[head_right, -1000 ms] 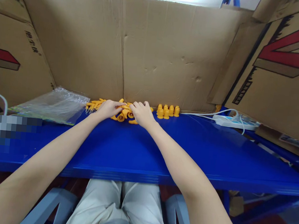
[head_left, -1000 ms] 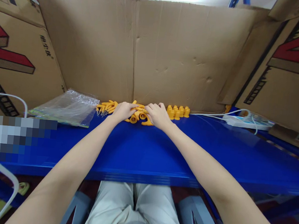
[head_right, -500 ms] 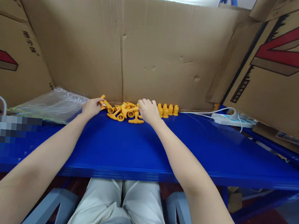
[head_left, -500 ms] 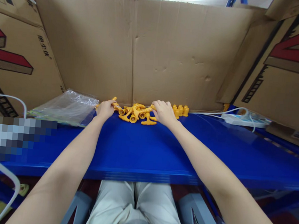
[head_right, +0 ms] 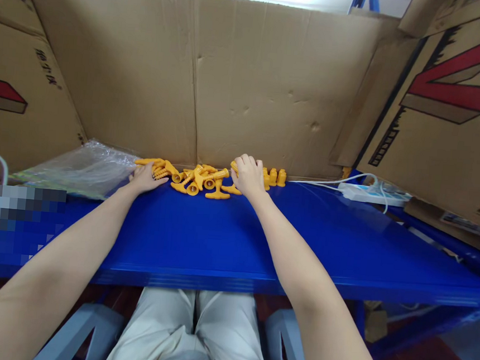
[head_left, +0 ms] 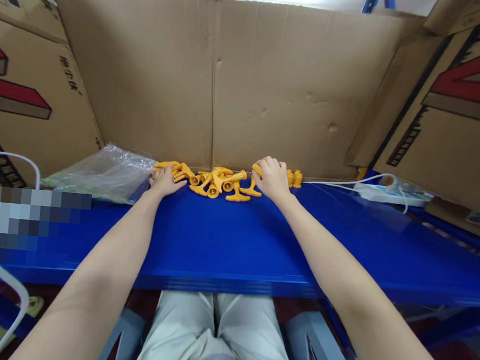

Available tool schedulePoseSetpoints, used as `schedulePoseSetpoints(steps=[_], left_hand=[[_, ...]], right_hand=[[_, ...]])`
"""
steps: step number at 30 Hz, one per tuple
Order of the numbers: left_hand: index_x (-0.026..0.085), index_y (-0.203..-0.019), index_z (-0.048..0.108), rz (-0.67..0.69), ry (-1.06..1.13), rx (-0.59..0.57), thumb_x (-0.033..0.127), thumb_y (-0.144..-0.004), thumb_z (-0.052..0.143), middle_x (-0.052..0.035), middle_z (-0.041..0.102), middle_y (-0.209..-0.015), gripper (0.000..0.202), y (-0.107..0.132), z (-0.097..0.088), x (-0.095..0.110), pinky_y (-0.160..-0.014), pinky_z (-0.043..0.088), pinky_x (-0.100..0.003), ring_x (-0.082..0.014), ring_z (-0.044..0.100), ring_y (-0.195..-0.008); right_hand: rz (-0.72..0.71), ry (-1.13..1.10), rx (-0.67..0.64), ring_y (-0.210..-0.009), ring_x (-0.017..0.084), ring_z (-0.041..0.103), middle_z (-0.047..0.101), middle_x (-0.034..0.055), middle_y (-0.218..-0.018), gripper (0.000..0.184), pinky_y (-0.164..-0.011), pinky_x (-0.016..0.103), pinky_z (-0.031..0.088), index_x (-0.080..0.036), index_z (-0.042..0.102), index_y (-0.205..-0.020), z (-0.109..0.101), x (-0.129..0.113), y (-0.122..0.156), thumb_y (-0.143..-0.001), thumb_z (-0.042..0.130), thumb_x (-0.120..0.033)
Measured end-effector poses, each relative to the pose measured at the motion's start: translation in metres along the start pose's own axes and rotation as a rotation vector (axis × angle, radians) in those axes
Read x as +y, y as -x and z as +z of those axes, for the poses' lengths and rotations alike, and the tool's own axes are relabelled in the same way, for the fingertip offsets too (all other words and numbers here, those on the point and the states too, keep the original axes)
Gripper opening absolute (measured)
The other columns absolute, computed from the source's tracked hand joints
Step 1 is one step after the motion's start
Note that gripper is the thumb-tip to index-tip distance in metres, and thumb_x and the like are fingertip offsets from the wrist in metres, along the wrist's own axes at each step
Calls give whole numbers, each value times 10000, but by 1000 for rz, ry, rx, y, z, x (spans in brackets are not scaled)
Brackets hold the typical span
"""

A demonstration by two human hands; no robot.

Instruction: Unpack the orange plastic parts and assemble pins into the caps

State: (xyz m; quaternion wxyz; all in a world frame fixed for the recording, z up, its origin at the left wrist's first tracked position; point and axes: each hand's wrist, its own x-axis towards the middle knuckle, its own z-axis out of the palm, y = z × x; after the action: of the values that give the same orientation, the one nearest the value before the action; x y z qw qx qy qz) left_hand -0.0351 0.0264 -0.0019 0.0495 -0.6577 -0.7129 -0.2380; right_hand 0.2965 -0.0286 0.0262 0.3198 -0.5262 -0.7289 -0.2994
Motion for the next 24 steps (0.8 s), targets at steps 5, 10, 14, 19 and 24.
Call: schedulePoseSetpoints(steps=[5,10,14,19,24], left_hand=[[168,-1384,376,28,-30,-68,427,-824,443,-185,450,-1384,621,-10,11,-11,-1013,367,-471,-353,397,-1298],[215,-1318,468,38,-20,-8,397,-843,406,-164,456,-1366,513,-11,13,-14,-1001,383,-472,-338,432,-1274],[169,-1296,500,56,-15,11,389,-824,438,-189,394,-1414,524,-10,13,-14,-1019,381,-460,-336,422,-1287],[168,-1370,435,68,-9,5,362,-801,461,-165,314,-1492,602,-12,15,-14,-1056,350,-457,-325,352,-1345],[113,-1441,317,37,-41,-99,374,-828,432,-154,248,-1533,676,-14,15,-12,-1113,270,-419,-303,256,-1397]], right_hand=[[273,-84,110,-973,270,495,600,128,-1013,199,-814,391,335,-167,575,-956,5,25,-4,-856,467,-301],[644,-155,171,-965,277,496,604,135,-1006,216,-832,404,359,-163,582,-904,14,69,4,-817,494,-340],[892,-163,138,-993,286,498,615,150,-1048,227,-850,415,368,-156,610,-902,20,94,21,-784,543,-339],[1098,-245,97,-1080,303,493,656,99,-994,191,-902,467,364,-199,643,-873,29,109,36,-763,585,-343],[1080,-385,-5,-918,234,614,685,86,-935,152,-835,379,460,-185,646,-844,42,114,36,-715,648,-265]])
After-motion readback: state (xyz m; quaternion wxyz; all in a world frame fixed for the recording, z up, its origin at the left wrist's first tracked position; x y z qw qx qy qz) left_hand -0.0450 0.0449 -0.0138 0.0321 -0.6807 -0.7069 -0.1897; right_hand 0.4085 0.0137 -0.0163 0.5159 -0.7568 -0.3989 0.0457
